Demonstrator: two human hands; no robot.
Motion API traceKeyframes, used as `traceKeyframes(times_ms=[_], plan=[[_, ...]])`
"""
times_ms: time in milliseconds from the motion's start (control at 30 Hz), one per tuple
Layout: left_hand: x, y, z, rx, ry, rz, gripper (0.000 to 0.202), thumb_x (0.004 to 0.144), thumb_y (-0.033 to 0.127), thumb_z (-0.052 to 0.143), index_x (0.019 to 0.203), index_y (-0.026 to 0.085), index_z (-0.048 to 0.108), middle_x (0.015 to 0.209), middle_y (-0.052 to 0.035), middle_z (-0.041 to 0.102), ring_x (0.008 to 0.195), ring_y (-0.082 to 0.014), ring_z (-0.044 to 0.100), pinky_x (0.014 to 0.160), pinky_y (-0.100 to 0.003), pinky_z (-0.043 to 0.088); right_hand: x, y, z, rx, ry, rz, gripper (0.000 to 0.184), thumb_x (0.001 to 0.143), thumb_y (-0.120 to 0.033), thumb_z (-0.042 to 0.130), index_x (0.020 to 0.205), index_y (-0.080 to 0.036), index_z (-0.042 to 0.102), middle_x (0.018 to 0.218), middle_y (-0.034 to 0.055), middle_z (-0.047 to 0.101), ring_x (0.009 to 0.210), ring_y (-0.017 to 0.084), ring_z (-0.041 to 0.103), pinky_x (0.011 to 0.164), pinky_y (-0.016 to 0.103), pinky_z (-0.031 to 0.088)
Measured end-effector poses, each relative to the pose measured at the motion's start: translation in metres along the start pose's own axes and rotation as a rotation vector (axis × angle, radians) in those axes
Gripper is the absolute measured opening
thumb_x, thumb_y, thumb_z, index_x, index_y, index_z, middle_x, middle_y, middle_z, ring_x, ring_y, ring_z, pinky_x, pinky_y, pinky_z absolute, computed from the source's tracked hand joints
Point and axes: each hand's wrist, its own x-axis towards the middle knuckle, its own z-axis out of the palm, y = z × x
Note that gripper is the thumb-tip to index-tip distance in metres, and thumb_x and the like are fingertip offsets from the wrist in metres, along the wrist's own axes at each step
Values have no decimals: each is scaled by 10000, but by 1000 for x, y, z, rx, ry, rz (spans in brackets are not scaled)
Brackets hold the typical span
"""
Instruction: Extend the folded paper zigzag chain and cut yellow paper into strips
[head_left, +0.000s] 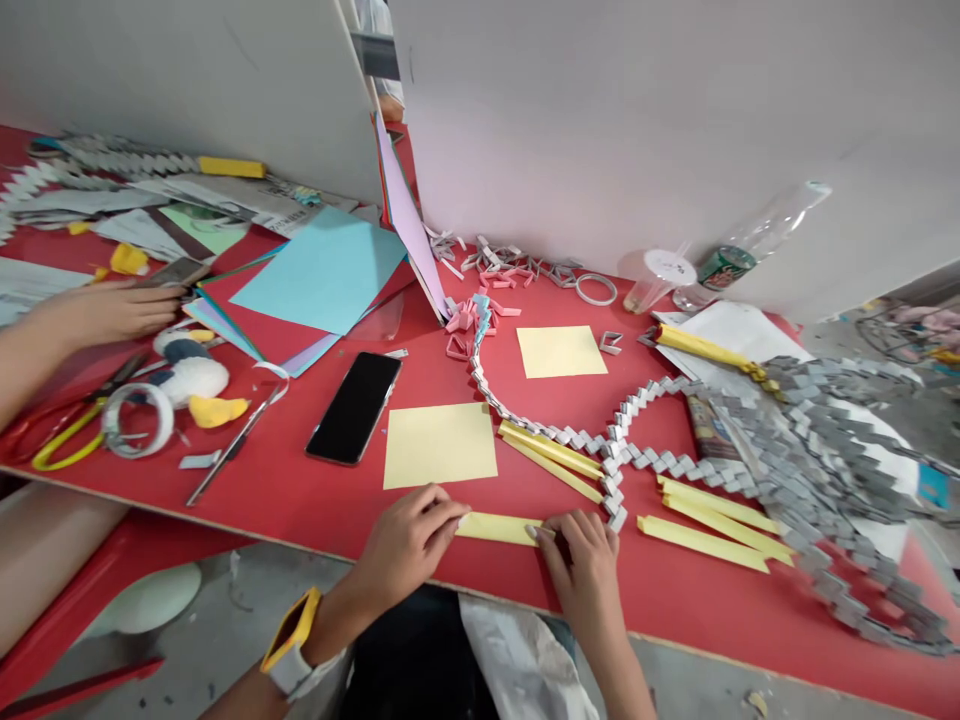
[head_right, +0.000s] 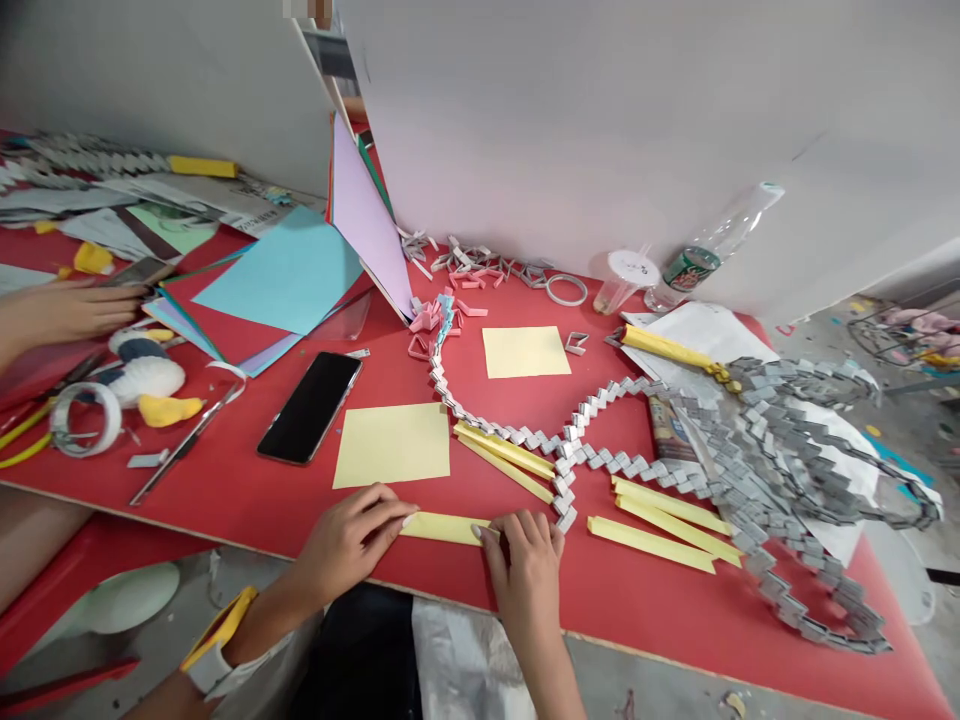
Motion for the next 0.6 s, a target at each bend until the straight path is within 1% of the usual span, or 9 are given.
traceKeyframes(times_ms=[100,200,333,400,500,600], plan=[[1,0,-1,-23,7,-28,152,920,195,519,962,215,664,851,-21,633,768,-112,631,680,-200,500,1,-6,1,-9,36,67,219,951,-330,498,781,-208,564,766,4,614,741,179,512,745,309,303],[-2,-1,-2,-49,53,-49,160,925,214,522,949,206,680,822,-21,644,751,-106,641,677,-194,506,2,-12,3,-30,63,134,252,953,-367,488,773,-207,562,771,8,617,756,183,509,772,314,301],[-6,-4,-2,-81,92,-89,126,915,232,554,938,198,673,835,-22,673,771,-113,655,700,-207,514,1,-17,5,-51,69,162,264,950,-387,488,773,-207,565,760,9,609,753,184,500,797,318,302],[-7,-4,-3,-75,92,-122,97,899,249,583,931,196,657,846,-19,685,752,-115,652,690,-215,515,0,-17,6,-52,76,179,262,952,-387,483,781,-206,565,764,12,605,763,187,495,807,323,301],[-5,-4,-3,-63,66,-174,99,888,273,598,929,193,639,839,-14,689,684,-109,629,636,-216,504,-1,-18,7,-49,77,189,256,953,-381,483,785,-206,562,773,16,604,774,190,492,819,331,299],[-3,-1,-3,-62,37,-191,107,900,285,579,909,195,636,844,-14,685,705,-116,631,648,-225,502,-1,-17,7,-58,78,171,255,951,-384,489,783,-206,560,776,16,608,775,191,497,819,332,302]])
